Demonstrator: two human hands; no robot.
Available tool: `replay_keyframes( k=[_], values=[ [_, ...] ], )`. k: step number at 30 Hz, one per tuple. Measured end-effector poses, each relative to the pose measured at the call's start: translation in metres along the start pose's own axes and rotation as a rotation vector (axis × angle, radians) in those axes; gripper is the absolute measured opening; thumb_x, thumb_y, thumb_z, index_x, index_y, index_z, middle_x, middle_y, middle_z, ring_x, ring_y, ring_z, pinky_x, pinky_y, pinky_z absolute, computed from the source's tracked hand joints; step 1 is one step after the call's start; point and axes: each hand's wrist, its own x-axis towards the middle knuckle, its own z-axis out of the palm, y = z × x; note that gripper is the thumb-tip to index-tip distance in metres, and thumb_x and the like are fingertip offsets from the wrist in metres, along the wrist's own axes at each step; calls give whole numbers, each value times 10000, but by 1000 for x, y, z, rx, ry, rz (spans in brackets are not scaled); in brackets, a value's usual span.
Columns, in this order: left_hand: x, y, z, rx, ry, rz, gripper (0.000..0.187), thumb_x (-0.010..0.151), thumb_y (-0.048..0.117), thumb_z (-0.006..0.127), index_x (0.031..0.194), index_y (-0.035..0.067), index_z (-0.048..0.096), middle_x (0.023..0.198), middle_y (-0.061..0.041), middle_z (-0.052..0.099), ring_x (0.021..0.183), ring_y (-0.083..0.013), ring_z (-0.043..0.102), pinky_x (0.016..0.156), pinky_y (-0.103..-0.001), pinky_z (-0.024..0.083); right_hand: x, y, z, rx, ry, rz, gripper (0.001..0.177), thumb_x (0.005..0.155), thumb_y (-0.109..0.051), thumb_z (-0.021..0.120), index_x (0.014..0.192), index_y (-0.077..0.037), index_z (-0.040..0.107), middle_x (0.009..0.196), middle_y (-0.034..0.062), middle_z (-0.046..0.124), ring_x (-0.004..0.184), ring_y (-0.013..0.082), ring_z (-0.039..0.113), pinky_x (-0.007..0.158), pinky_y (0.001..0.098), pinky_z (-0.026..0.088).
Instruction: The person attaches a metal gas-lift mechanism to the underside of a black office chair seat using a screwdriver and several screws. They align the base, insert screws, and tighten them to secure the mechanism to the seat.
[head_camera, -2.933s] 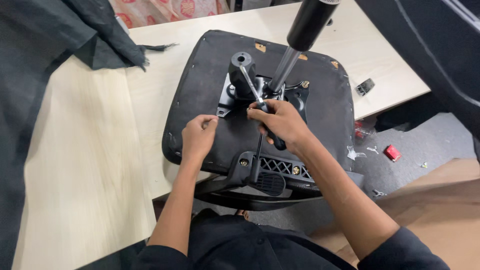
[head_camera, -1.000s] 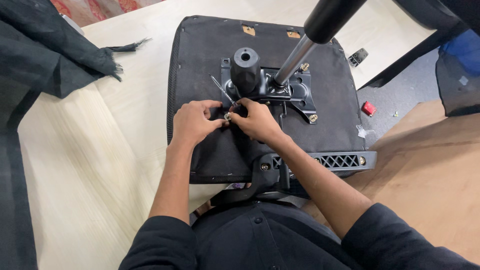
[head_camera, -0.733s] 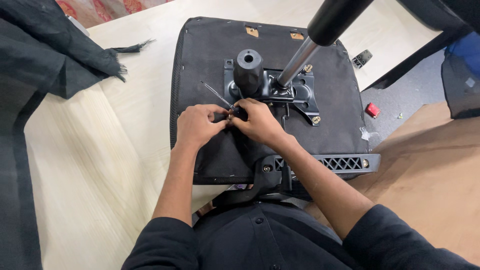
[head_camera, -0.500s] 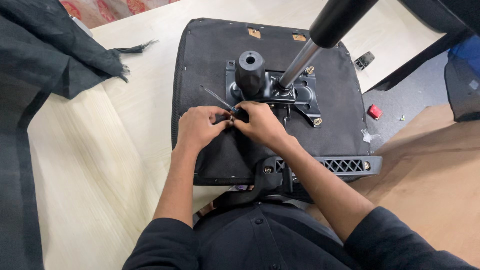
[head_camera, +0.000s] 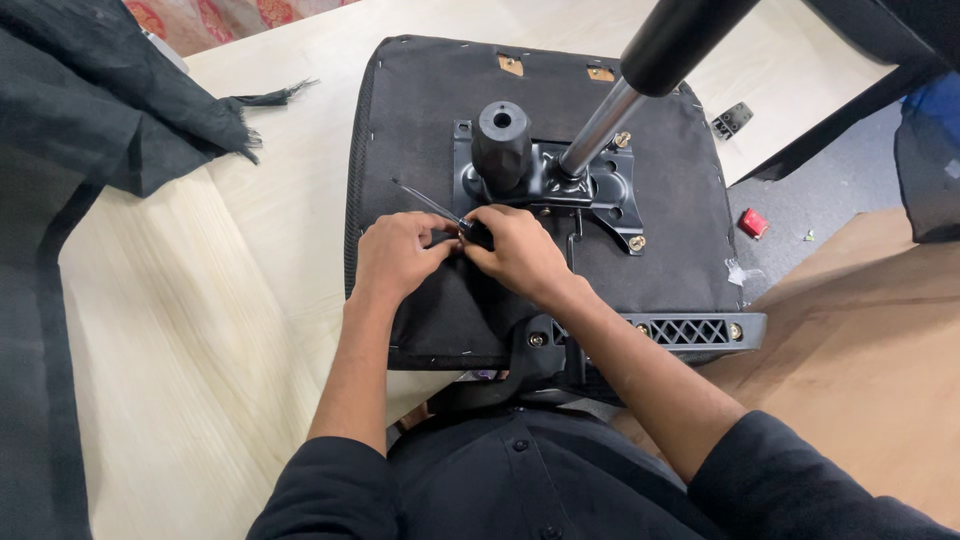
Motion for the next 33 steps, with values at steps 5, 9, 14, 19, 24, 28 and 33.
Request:
replay_keyframes(
  k=[5,9,14,19,24,28,33],
  values=[
    [1,4,-2,17,1,-13,283,758,363,832,1000,217,831,758,-55,722,709,-222,706,655,-375,552,-1,-4,-1,-77,-10,14,280,861,-239,752,1054,-40,714,1040,160,724,949,376,705,834,468,563],
    [2,7,-4,33,-62,-76,270,771,346,815,1020,243,831,732,-51,722,687,-217,707,650,-380,552,-1,-9,-2,-102,27,4,283,841,-237,773,1040,-45,709,1034,168,702,926,382,696,798,467,562],
    [3,5,-4,73,-109,-129,269,775,332,833,1009,202,820,711,-57,708,666,-219,703,652,-377,553,-2,-12,-2,-25,50,-64,278,846,-231,763,1067,-80,690,1028,104,722,903,341,712,754,433,569],
    [3,2,-3,22,-65,-74,308,728,292,842,1023,202,829,670,-38,662,637,-203,670,623,-374,536,-4,-13,1,-93,40,14,235,895,-245,765,1059,-98,681,958,82,731,874,329,715,727,445,563],
    [2,2,-6,11,-82,-80,322,709,277,858,1018,192,827,592,-32,589,559,-179,594,570,-372,487,0,-9,-3,-59,67,-114,286,844,-254,788,1063,-101,685,939,106,732,859,346,713,713,445,565],
    [3,5,-8,-3,-116,-123,351,677,317,892,1000,194,831,543,-18,543,506,-157,532,540,-359,452,2,-9,-5,-41,22,-62,289,843,-257,787,1079,-116,700,894,107,747,839,337,729,704,438,565],
    [2,10,-11,-48,-108,-125,384,658,337,902,1008,199,830,543,13,546,503,-138,522,532,-349,450,5,-12,-4,-121,44,34,321,840,-282,840,1059,-96,697,849,129,742,815,346,721,691,450,556]
  ],
)
